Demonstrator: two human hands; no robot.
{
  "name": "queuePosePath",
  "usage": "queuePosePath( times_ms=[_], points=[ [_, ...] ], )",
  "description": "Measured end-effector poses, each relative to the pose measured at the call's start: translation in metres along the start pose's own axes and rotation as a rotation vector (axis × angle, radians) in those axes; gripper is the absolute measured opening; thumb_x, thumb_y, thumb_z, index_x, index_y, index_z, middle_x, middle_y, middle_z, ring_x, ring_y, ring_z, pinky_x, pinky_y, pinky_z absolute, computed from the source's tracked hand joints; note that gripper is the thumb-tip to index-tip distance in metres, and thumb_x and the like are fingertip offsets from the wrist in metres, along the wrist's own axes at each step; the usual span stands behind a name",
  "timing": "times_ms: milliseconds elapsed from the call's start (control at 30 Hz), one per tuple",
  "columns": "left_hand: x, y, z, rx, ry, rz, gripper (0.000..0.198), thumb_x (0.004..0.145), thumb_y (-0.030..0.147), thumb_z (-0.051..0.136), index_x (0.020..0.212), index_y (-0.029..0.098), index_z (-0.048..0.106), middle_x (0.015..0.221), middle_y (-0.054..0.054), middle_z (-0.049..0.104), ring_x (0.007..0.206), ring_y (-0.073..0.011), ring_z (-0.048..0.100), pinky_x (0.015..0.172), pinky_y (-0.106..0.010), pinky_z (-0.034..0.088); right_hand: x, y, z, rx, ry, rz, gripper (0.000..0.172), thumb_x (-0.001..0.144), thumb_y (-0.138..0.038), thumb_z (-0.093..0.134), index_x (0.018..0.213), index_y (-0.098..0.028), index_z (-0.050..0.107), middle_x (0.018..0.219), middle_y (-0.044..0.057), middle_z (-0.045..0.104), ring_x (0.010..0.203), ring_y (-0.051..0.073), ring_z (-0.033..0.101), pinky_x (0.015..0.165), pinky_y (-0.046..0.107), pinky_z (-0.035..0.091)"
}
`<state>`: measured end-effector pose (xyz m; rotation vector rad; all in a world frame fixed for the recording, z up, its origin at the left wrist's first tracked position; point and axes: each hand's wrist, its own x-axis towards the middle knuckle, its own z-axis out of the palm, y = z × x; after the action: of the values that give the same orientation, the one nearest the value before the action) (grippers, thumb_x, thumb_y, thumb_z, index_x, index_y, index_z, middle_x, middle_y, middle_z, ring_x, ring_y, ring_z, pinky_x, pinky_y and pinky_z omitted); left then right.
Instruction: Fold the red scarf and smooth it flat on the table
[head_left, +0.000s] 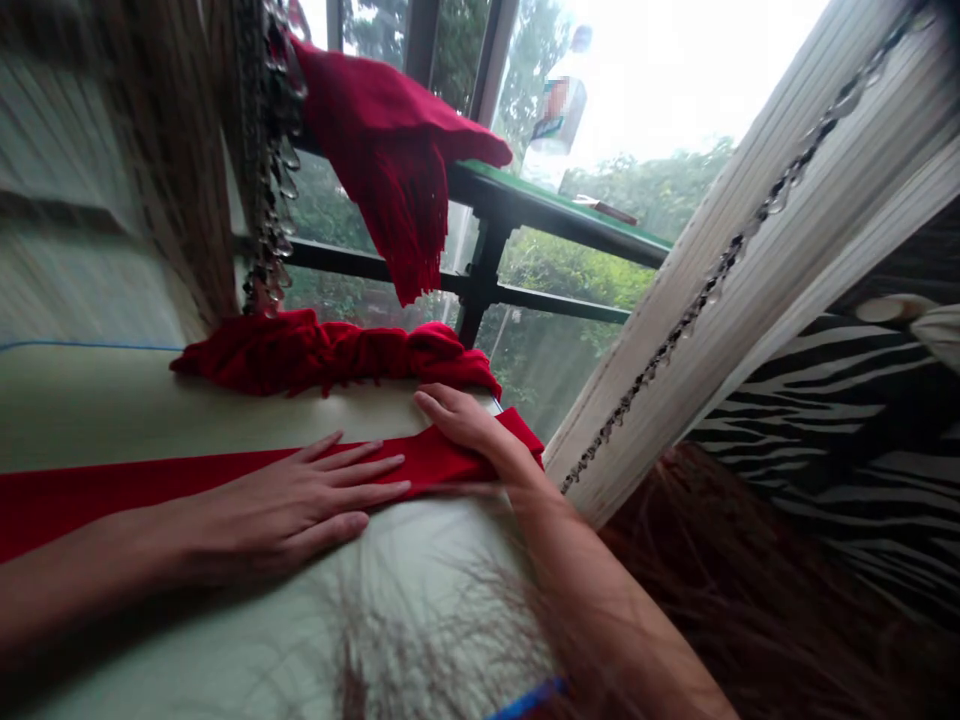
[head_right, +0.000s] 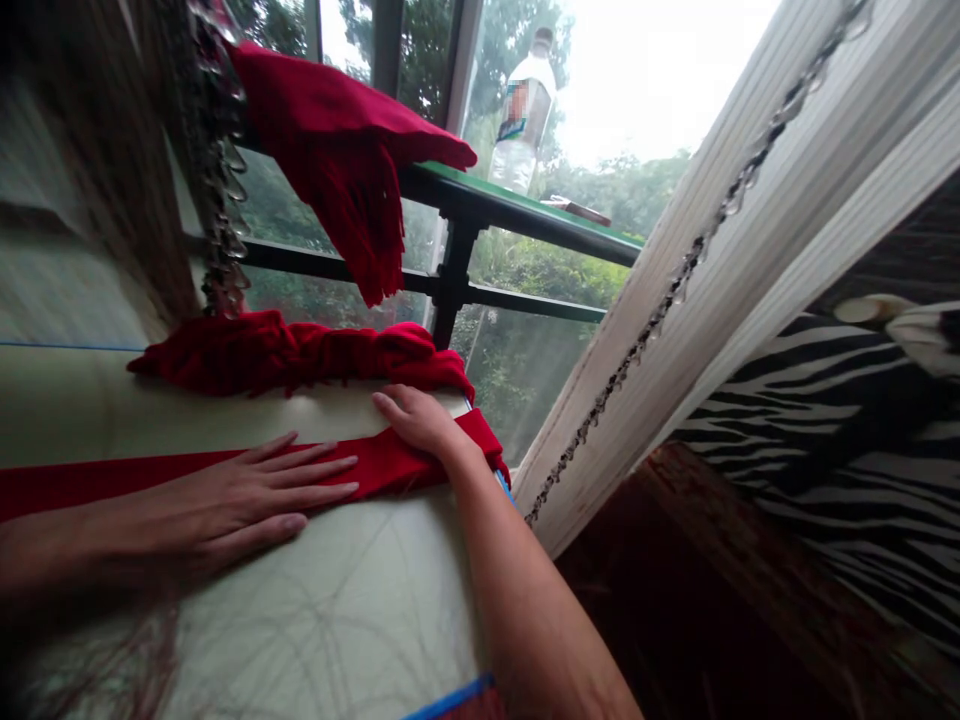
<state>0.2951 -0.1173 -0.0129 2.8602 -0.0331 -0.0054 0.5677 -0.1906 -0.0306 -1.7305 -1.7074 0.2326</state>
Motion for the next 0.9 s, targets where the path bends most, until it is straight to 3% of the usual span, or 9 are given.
queuePosePath(
  times_ms=[167,667,900],
  points=[
    [0.004,0.001,0.007,-0.012,-0.028,-0.008,0.049,0.109,0.05,0.04,0.156,0.052,0.027,0.167,0.008,0.023,0.158,-0.0253,0.014,0.128,-0.053,0.0,0.001,0.0,0.002,-0.021,0.008,0.011,0.036,0.105,-0.047,0.048,0.12,-0.022,0.07,0.12,0.008,0.074,0.112,0.022,0.067,0.099,0.035,0.048],
    [0.011,0.004,0.013,-0.029,0.029,0.06,0.049,0.11,0.051,0.036,0.158,0.052,0.026,0.168,0.006,0.025,0.158,-0.0292,0.013,0.125,-0.061,0.005,-0.006,-0.005,0.0,-0.097,-0.011,0.027,0.039,0.106,-0.045,0.045,0.131,-0.026,0.066,0.13,0.008,0.072,0.122,0.022,0.066,0.106,0.038,0.048],
    [0.01,0.015,0.006,-0.051,0.02,0.03,0.05,0.109,0.047,0.041,0.158,0.045,0.033,0.167,0.003,0.028,0.158,-0.0324,0.014,0.124,-0.064,0.005,-0.011,-0.02,-0.005,-0.226,0.015,-0.004,0.046,0.106,-0.046,0.042,0.132,-0.016,0.065,0.136,0.017,0.067,0.128,0.029,0.061,0.112,0.047,0.042]
  ],
)
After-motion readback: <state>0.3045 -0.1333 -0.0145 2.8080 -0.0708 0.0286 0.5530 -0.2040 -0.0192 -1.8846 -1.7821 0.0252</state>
